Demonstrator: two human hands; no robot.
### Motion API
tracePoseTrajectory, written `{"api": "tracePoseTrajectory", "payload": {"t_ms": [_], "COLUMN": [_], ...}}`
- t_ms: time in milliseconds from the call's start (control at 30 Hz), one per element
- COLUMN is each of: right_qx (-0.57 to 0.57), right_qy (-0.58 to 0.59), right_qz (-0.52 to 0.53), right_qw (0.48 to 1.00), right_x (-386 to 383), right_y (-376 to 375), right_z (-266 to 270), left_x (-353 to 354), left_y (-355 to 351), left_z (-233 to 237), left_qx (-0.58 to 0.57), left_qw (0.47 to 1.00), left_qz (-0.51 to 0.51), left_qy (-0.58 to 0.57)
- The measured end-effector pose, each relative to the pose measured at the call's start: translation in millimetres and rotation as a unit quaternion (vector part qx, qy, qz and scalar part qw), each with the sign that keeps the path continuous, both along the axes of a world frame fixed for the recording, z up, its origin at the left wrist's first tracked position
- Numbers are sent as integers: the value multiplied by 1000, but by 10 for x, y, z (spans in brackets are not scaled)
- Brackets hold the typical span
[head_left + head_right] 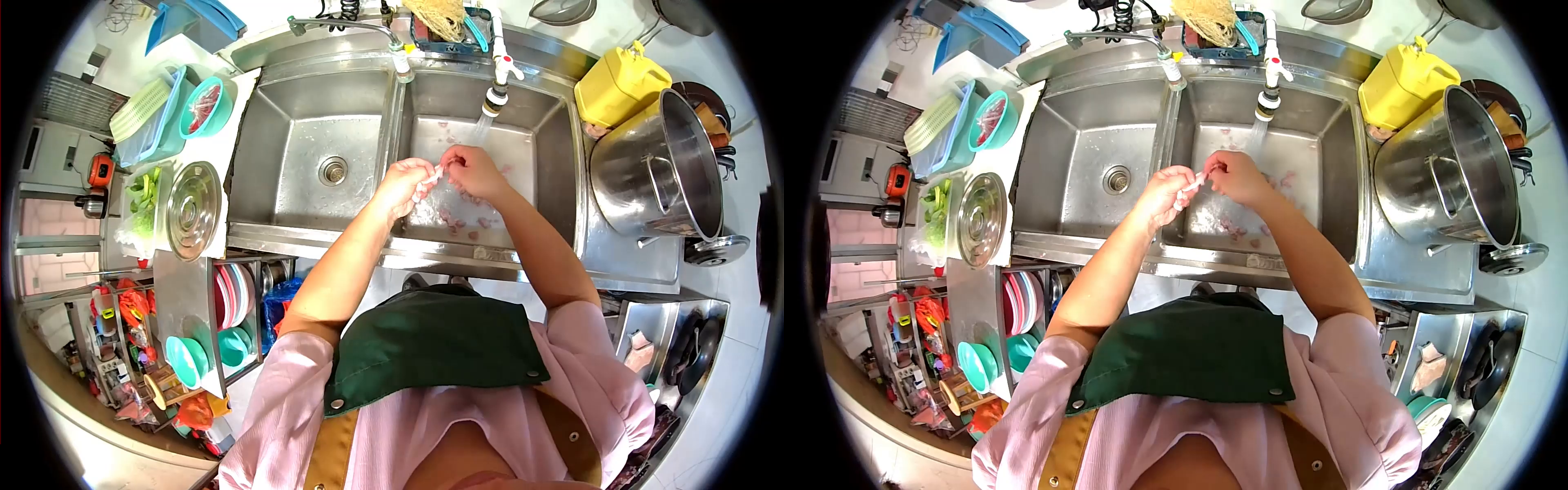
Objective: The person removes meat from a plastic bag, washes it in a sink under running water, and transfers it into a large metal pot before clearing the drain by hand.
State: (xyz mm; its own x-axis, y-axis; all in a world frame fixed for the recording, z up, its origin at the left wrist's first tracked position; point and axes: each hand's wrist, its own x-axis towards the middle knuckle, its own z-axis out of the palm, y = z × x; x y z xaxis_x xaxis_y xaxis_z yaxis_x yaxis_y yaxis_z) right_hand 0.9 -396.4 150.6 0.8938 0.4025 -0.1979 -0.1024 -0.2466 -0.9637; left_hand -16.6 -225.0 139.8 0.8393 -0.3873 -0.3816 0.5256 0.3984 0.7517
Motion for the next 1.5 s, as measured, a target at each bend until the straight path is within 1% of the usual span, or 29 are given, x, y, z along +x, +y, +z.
{"api": "tracePoseTrajectory", "payload": {"t_ms": [33, 67, 100, 167, 200, 233, 267, 300, 367, 433, 467, 533, 667, 733, 767, 833, 900, 933, 1000, 1067, 1133, 1167, 1267, 1300, 1333, 1367, 1433, 1467, 1500], "right_qx": [4, 9, 10, 72, 73, 54, 36, 36, 27, 78, 77, 29, 25, -26, -27, -32, -42, -52, -59, -67, -40, -40, -52, 4, 59, 58, -15, -17, -29], "right_qy": [-22, -45, -46, 23, 21, -21, -60, -59, -156, -62, -62, -231, -203, -173, -172, -171, -196, -221, -197, -172, -250, -248, -236, -132, -26, -24, -139, -137, -133], "right_qz": [-46, -92, -93, -207, -206, -232, -257, -257, -149, -97, -99, -85, -95, -137, -135, -151, -121, -92, -65, -36, -30, -29, -43, -48, -52, -52, -78, -76, -75], "right_qw": [999, 995, 995, 975, 976, 971, 964, 964, 976, 990, 990, 969, 974, 975, 975, 973, 972, 969, 976, 982, 967, 967, 969, 990, 997, 997, 987, 988, 988], "right_x": [-15, -30, 18, 167, 152, 123, 83, 36, -42, -233, -236, -245, -196, -188, -177, -132, -100, -92, -104, -108, -89, -86, -84, -63, -42, -14, 56, 69, 81], "right_y": [-3, -14, -90, -317, -344, -364, -372, -320, -101, 233, 376, 558, 558, 488, 455, 401, 383, 376, 348, 329, 327, 326, 316, 297, 274, 247, 163, 113, 56], "right_z": [13, 19, -78, -398, -423, -457, -502, -503, -463, -87, -91, -135, -83, -24, -37, -62, -79, -76, -9, -13, -74, -93, -71, -81, -93, -120, -197, -227, -255], "left_x": [-13, -26, -36, 13, 44, 75, 107, 86, 80, 116, 115, 98, 46, 17, 9, 6, 20, 25, 67, 149, 151, 145, 113, 109, 102, 93, 68, 48, 49], "left_y": [17, 41, 67, 157, 199, 228, 240, 203, 102, 123, 80, 39, -7, 43, 61, 97, 104, 104, 131, 179, 178, 171, 116, 112, 111, 114, 145, 179, 236], "left_z": [24, 54, 83, -7, -27, -54, -91, -28, 98, -104, -129, -152, -45, -24, -21, -5, 60, 127, 131, 61, 80, 89, 91, 97, 104, 103, 66, 41, 17], "left_qx": [1, -49, -100, -136, -194, -253, -245, -245, -212, -238, -240, -249, -256, -59, -60, 85, 94, 138, 182, 276, 304, 332, 304, 303, 244, 183, 134, 87, 85], "left_qw": [1000, 998, 991, 987, 976, 961, 954, 954, 933, 939, 944, 956, 949, 990, 990, 993, 993, 989, 982, 955, 943, 929, 941, 941, 962, 977, 986, 993, 993], "left_qz": [0, 39, 77, 84, 88, 93, 144, 145, 259, 217, 201, 147, 177, 127, 129, 55, 43, 18, -7, -60, -70, -82, -88, -88, -94, -98, -91, -83, -80], "left_qy": [-1, 16, 33, 24, 40, 56, 95, 96, 135, 120, 103, 46, 50, -15, -13, -56, -53, -55, -56, -92, -116, -140, -122, -121, -85, -48, -22, 4, 7]}}
